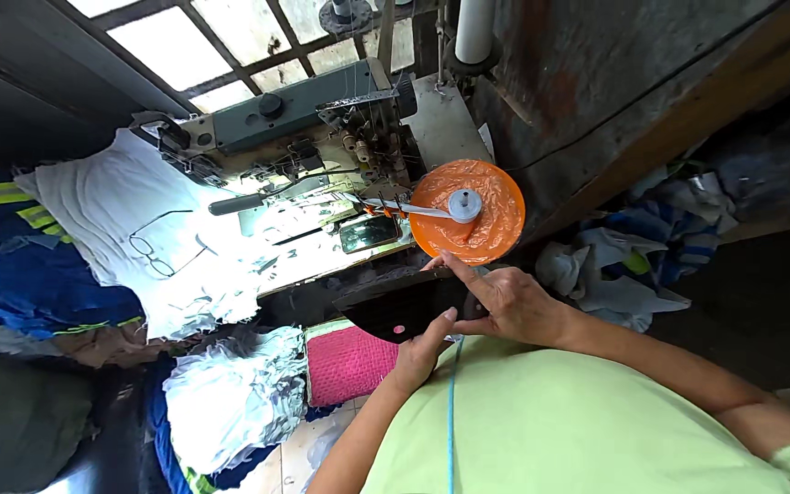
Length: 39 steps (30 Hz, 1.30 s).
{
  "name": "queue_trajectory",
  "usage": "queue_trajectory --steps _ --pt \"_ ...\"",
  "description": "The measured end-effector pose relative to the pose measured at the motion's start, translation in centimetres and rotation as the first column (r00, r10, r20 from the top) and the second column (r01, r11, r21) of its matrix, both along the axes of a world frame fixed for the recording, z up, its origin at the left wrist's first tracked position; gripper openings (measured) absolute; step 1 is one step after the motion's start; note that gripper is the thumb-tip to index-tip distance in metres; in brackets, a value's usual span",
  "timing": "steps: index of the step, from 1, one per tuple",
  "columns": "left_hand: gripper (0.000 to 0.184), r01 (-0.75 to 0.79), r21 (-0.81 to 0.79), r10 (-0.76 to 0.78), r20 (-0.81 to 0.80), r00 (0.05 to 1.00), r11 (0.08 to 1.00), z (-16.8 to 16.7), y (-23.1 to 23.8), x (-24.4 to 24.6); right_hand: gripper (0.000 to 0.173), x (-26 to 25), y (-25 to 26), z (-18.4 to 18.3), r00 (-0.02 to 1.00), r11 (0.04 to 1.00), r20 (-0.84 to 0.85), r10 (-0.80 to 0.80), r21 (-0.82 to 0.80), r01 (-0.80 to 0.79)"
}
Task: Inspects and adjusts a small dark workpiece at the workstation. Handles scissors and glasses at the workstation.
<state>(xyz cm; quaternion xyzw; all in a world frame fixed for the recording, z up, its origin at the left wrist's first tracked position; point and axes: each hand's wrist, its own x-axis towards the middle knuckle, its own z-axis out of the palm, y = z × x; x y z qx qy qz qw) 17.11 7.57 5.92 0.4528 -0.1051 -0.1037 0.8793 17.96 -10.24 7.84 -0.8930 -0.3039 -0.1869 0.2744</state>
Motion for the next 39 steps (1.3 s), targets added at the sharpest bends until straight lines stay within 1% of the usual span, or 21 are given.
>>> queue_trajectory --steps 2,3,6,8,11,15,19,22,25,28,32,39 --pt "0.014 0.069 -0.015 -0.069 0.02 0.997 0.997 0.0 0.3 0.0 0.082 -0.2 -0.2 0.2 1.0 1.0 0.019 -0.023 -0.019 0.024" --pt "0.014 0.099 -0.017 -0.099 0.034 0.995 0.995 -0.1 0.5 0.0 0.085 -0.4 -0.3 0.2 1.0 1.0 0.0 -0.018 -0.015 0.018" --pt "0.018 0.185 -0.007 -0.184 0.081 0.98 0.983 -0.3 0.9 -0.2 0.092 -0.8 -0.5 -0.3 0.987 0.998 -0.159 0.023 0.053 -0.015" --pt "0.024 0.2 0.008 -0.2 0.081 0.976 0.98 -0.4 1.0 -0.2 0.092 -1.0 -0.4 -0.5 0.974 0.994 -0.221 0.049 0.104 -0.026" --pt "0.018 0.22 0.024 -0.222 0.068 0.973 0.975 -0.1 1.0 -0.5 0.09 -1.2 -0.5 -0.6 0.961 0.99 -0.261 0.087 0.133 -0.053" --pt "0.022 0.251 0.054 -0.256 0.131 0.958 0.966 -0.4 1.2 -0.4 0.091 -1.5 -0.7 -0.6 0.953 0.986 -0.286 0.098 0.154 -0.055" --pt "0.019 0.29 0.019 -0.29 0.117 0.95 0.957 -0.1 1.0 -0.5 0.094 -1.8 -0.9 -0.2 0.939 0.99 -0.329 0.097 0.132 -0.056" --pt "0.018 0.281 0.041 -0.284 0.114 0.952 0.959 -0.2 0.8 -0.6 0.094 -1.8 -1.1 -0.1 0.938 0.99 -0.33 0.105 0.128 -0.065" --pt "0.016 0.268 0.071 -0.274 0.085 0.958 0.961 0.0 0.7 -0.7 0.09 -1.9 -1.1 -0.1 0.935 0.986 -0.336 0.114 0.151 -0.066" --pt "0.013 0.228 0.148 -0.235 0.03 0.972 0.962 0.5 0.5 -1.1 0.087 -2.1 -1.0 -0.1 0.949 0.988 -0.299 0.101 0.146 -0.059" --pt "0.019 0.171 0.181 -0.176 0.012 0.984 0.968 0.1 0.3 -1.3 0.084 -2.3 -1.0 -0.2 0.965 0.991 -0.254 0.07 0.125 -0.039" --pt "0.017 0.171 0.189 -0.183 0.048 0.982 0.967 -0.3 0.1 -1.3 0.082 -2.2 -1.2 -0.6 0.978 0.992 -0.195 0.074 0.119 -0.051"
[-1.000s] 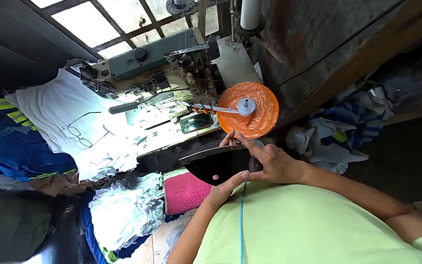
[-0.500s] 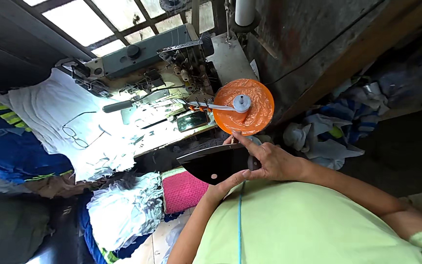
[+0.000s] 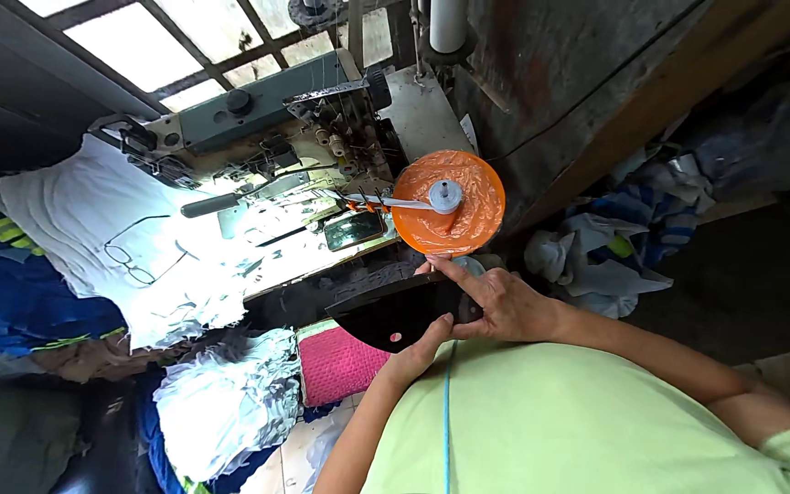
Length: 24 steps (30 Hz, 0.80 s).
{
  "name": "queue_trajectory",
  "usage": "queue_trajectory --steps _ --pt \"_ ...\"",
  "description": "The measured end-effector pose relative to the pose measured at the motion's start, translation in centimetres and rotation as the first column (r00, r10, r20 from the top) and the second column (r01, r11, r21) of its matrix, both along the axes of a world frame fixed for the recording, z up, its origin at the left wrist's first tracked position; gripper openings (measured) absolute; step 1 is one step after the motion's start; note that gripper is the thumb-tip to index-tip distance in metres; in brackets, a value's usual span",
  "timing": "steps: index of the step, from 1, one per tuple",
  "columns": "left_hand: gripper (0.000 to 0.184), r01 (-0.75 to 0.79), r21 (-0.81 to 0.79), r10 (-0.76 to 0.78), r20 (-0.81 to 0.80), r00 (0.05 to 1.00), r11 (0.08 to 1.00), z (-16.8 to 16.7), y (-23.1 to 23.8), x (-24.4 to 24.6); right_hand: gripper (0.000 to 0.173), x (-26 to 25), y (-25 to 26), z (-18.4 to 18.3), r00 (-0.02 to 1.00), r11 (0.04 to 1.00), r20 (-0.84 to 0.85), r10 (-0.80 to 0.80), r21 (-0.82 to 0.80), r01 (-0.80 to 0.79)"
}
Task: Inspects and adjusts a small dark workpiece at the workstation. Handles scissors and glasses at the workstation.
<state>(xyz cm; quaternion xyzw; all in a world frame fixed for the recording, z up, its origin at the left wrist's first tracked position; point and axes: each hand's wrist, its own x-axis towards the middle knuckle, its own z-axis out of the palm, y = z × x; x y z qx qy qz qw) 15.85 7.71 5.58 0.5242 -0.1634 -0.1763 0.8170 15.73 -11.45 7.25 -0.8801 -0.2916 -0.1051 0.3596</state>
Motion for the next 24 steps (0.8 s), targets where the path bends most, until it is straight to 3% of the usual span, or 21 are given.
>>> queue_trajectory --steps 8,14,17,20,24 --pt "0.019 -0.021 0.013 0.021 0.027 0.999 1.0 -0.01 -0.31 -0.01 0.079 0.1 -0.2 -0.12 0.998 1.0 0.063 0.006 0.009 -0.006" --pt "0.018 -0.061 -0.043 0.059 -0.047 0.997 0.997 0.21 -0.97 -0.01 0.072 0.42 -0.43 0.22 0.996 1.0 0.093 0.004 -0.015 -0.002" --pt "0.014 0.029 -0.035 -0.027 0.049 0.998 0.999 0.28 -0.76 0.35 0.076 0.34 -0.46 -0.08 0.996 1.0 0.093 -0.011 -0.012 0.013" --pt "0.015 0.122 -0.084 -0.118 0.061 0.991 0.989 0.48 -0.42 0.52 0.085 0.11 -0.39 -0.14 0.999 1.0 0.032 -0.022 0.016 0.021" --pt "0.025 0.1 -0.141 -0.096 0.038 0.995 0.985 -0.34 -0.39 0.46 0.089 -0.24 -0.38 -0.24 0.996 0.998 -0.089 -0.019 0.066 0.025"
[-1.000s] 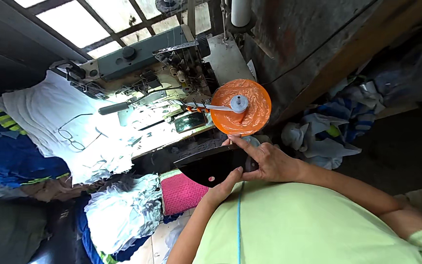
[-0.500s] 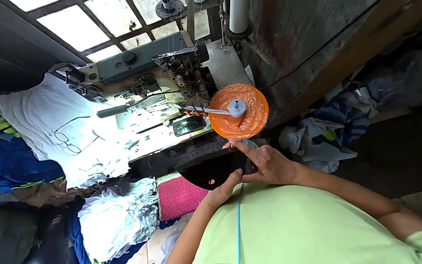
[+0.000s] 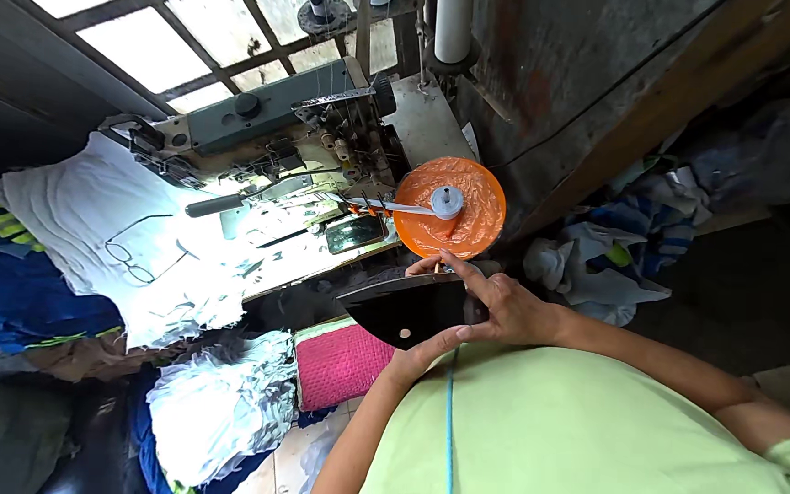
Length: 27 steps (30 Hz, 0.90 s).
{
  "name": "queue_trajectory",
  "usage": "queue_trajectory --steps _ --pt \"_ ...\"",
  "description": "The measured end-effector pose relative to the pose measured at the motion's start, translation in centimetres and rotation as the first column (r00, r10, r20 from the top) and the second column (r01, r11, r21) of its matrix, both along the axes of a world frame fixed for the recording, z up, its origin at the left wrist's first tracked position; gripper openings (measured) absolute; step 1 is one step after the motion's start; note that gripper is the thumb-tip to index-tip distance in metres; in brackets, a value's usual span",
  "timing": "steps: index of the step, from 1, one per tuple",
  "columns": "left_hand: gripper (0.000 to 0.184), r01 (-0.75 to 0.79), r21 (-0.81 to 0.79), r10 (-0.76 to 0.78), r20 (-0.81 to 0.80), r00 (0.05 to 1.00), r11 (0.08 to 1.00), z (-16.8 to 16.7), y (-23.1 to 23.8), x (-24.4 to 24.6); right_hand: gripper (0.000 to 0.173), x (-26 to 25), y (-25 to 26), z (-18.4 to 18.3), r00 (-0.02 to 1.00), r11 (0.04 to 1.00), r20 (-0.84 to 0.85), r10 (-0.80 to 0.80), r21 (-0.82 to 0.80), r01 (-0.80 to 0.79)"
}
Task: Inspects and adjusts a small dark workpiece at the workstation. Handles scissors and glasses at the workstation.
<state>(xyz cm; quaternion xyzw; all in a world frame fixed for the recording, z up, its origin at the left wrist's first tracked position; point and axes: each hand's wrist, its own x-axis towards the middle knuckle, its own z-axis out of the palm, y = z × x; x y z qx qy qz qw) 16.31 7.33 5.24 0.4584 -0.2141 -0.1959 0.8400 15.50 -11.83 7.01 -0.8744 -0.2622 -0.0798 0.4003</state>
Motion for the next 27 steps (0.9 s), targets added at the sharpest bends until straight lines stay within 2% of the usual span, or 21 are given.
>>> queue_trajectory --steps 2,5,12,19,27 --pt "0.028 -0.016 0.007 0.016 0.008 1.0 1.0 -0.2 -0.1 0.0 0.09 0.0 0.0 0.0 1.0 1.0 -0.012 -0.004 0.009 0.004" --pt "0.02 0.007 0.003 -0.007 0.018 1.0 1.0 0.0 -0.2 -0.1 0.092 0.0 -0.1 0.0 0.999 1.0 -0.034 0.001 0.019 0.0" --pt "0.018 0.031 -0.041 -0.032 -0.034 0.999 0.999 -0.1 -0.5 -0.4 0.092 0.1 -0.4 0.0 0.999 0.999 -0.043 0.03 0.013 -0.03" --pt "0.021 -0.011 -0.1 0.011 0.003 1.0 0.995 -1.1 -0.7 -0.9 0.093 0.1 -0.7 0.4 0.98 0.995 -0.171 0.103 0.027 -0.1" --pt "0.014 -0.023 -0.03 0.02 -0.086 0.996 0.999 0.0 -1.0 -0.9 0.095 -0.6 -0.3 0.0 0.987 0.999 -0.16 0.019 0.028 -0.015"
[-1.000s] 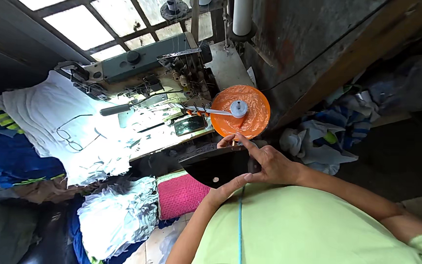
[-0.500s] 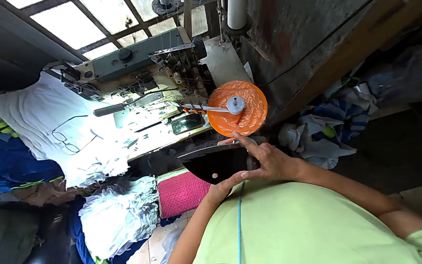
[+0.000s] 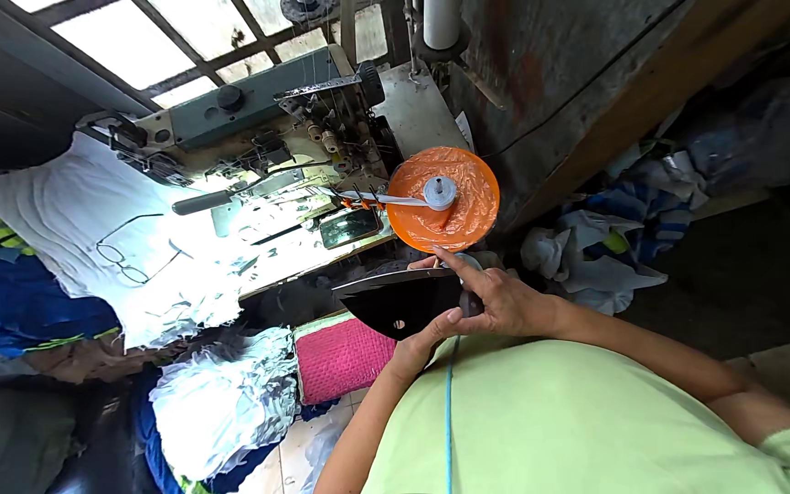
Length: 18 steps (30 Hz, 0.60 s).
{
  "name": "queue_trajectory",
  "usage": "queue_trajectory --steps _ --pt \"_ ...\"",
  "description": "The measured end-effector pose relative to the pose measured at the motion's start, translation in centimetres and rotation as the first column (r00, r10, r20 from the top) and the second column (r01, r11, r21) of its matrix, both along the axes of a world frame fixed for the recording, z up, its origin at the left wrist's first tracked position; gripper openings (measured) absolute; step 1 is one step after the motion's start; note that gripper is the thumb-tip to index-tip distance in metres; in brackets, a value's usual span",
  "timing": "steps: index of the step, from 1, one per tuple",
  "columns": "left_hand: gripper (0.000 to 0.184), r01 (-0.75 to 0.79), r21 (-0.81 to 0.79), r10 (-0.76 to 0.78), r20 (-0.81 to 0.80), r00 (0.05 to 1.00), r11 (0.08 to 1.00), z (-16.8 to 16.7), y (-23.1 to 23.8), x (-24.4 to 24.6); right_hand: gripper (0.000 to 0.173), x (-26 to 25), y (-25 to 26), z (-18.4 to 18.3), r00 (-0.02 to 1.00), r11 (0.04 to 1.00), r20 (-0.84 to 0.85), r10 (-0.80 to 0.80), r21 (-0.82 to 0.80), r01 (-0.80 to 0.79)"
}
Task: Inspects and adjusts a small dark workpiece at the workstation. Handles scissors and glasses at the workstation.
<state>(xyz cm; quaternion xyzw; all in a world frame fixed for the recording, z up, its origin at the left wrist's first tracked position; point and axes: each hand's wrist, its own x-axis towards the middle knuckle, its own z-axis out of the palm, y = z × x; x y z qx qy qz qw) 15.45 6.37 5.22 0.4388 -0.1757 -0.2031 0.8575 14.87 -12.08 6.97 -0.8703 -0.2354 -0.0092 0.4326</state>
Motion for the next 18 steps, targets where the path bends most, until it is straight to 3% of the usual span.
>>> queue_trajectory --steps 5,12,18 --pt "0.017 0.005 0.139 0.013 -0.129 0.992 0.99 1.5 0.0 -0.7 0.096 -0.2 0.3 0.4 1.0 1.0 -0.005 -0.011 -0.01 0.011" --pt "0.019 -0.017 0.123 0.029 -0.098 0.995 0.992 1.0 -0.1 -0.7 0.086 -0.1 0.0 0.0 0.994 1.0 0.111 -0.01 -0.021 0.012" --pt "0.01 0.025 0.102 -0.021 -0.04 0.999 0.995 0.7 0.2 -0.3 0.09 0.1 -0.4 0.3 0.997 0.999 0.053 0.048 -0.006 -0.048"
